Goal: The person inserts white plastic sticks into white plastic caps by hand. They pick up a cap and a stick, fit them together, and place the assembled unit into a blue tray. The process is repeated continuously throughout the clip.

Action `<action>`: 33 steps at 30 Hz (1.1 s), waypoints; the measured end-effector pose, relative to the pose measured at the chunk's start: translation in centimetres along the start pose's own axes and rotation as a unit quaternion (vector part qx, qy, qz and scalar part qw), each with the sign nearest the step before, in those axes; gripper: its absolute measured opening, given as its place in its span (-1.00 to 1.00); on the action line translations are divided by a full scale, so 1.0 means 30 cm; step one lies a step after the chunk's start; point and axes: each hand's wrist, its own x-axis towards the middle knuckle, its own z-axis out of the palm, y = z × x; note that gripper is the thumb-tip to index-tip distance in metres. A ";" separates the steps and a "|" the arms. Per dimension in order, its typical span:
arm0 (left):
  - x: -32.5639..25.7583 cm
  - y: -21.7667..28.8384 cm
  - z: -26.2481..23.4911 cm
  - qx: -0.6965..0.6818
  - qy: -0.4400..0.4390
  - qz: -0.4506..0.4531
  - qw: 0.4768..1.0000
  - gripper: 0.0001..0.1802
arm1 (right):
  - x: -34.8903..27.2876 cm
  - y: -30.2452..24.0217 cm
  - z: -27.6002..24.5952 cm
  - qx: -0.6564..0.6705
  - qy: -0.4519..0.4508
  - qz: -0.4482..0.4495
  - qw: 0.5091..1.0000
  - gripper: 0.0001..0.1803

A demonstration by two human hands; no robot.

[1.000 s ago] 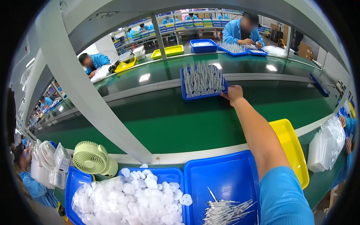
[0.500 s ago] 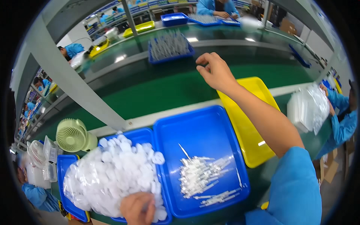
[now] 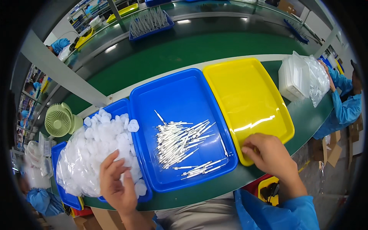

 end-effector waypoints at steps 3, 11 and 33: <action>-0.026 0.020 0.046 -0.047 -0.027 -0.012 0.998 -0.60 | -0.001 -0.044 -0.011 -0.018 0.012 0.002 1.000 -0.82; -0.098 0.015 0.129 -0.102 -0.045 -0.094 0.989 -0.75 | 0.378 -0.279 0.232 -0.067 0.021 -0.313 0.947 -0.31; -0.073 0.023 0.139 -0.114 -0.036 -0.130 0.984 -0.75 | 0.110 -0.231 0.280 0.027 0.042 -0.302 0.952 -0.67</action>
